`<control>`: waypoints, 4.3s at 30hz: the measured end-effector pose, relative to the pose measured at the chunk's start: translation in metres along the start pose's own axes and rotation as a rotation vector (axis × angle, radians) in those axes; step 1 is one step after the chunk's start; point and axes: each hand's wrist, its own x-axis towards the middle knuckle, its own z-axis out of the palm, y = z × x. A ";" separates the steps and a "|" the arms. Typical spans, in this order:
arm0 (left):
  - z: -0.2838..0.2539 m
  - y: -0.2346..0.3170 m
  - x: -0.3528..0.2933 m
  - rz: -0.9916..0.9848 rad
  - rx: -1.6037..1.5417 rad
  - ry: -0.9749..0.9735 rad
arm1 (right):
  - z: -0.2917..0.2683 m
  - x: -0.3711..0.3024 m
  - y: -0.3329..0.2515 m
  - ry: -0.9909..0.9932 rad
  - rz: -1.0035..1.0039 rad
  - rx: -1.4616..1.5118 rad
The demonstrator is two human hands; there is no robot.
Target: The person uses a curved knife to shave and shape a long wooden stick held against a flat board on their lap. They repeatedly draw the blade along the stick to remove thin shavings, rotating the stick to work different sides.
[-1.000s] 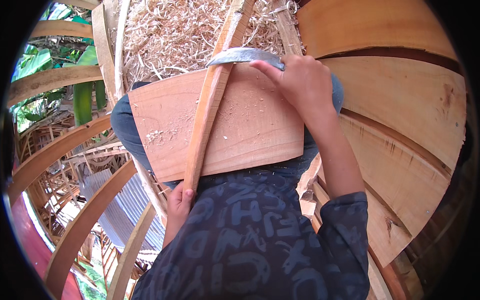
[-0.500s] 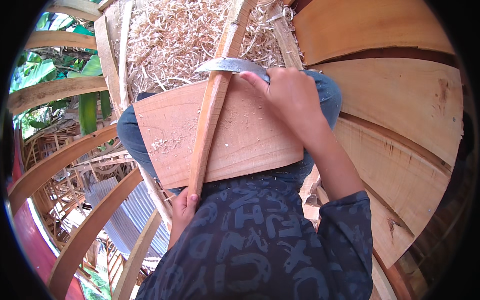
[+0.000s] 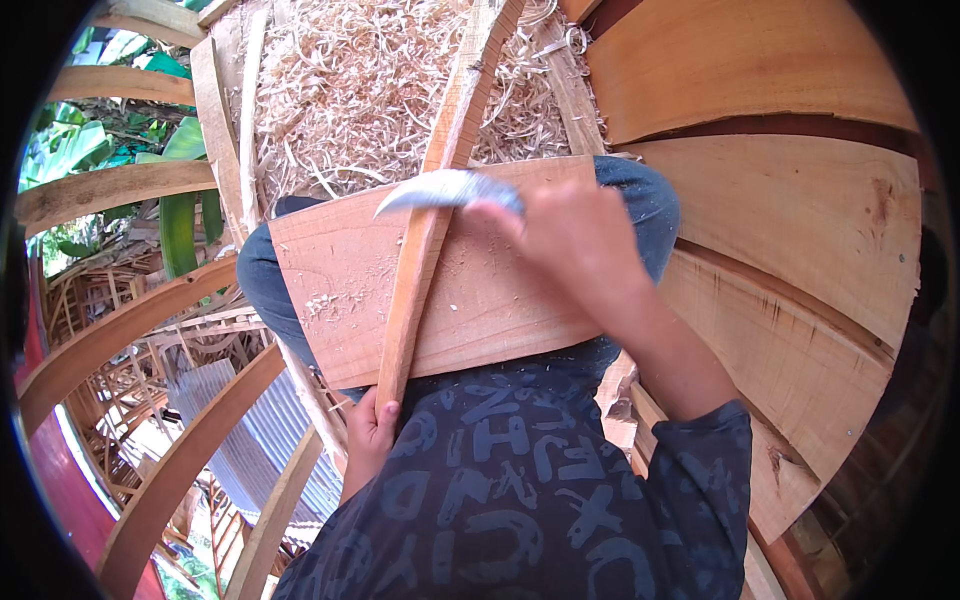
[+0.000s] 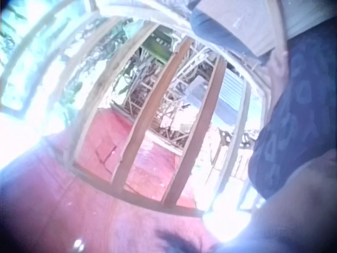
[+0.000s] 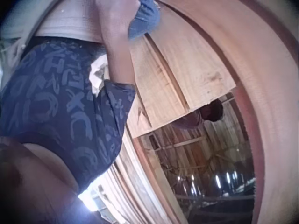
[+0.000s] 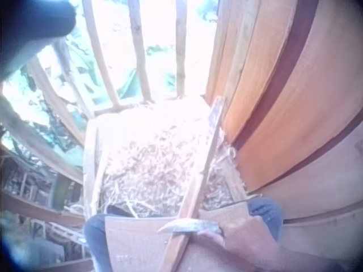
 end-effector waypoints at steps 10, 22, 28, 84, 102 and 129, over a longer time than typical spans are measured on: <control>-0.004 -0.001 -0.001 -0.014 0.057 0.010 | -0.003 0.035 0.012 0.085 0.120 0.278; -0.004 0.013 0.001 -0.013 0.143 0.040 | -0.004 0.033 0.019 0.081 0.020 0.239; -0.001 0.013 0.000 0.010 0.122 0.101 | 0.007 0.024 0.009 0.137 -0.121 0.258; -0.001 0.009 0.005 -0.022 0.116 0.079 | 0.018 -0.018 -0.010 0.088 -0.099 0.202; 0.000 0.000 0.007 -0.030 0.083 0.085 | 0.016 -0.029 -0.022 0.039 -0.244 0.143; 0.000 0.004 0.010 0.034 0.098 0.108 | 0.007 -0.014 -0.017 0.092 -0.203 0.071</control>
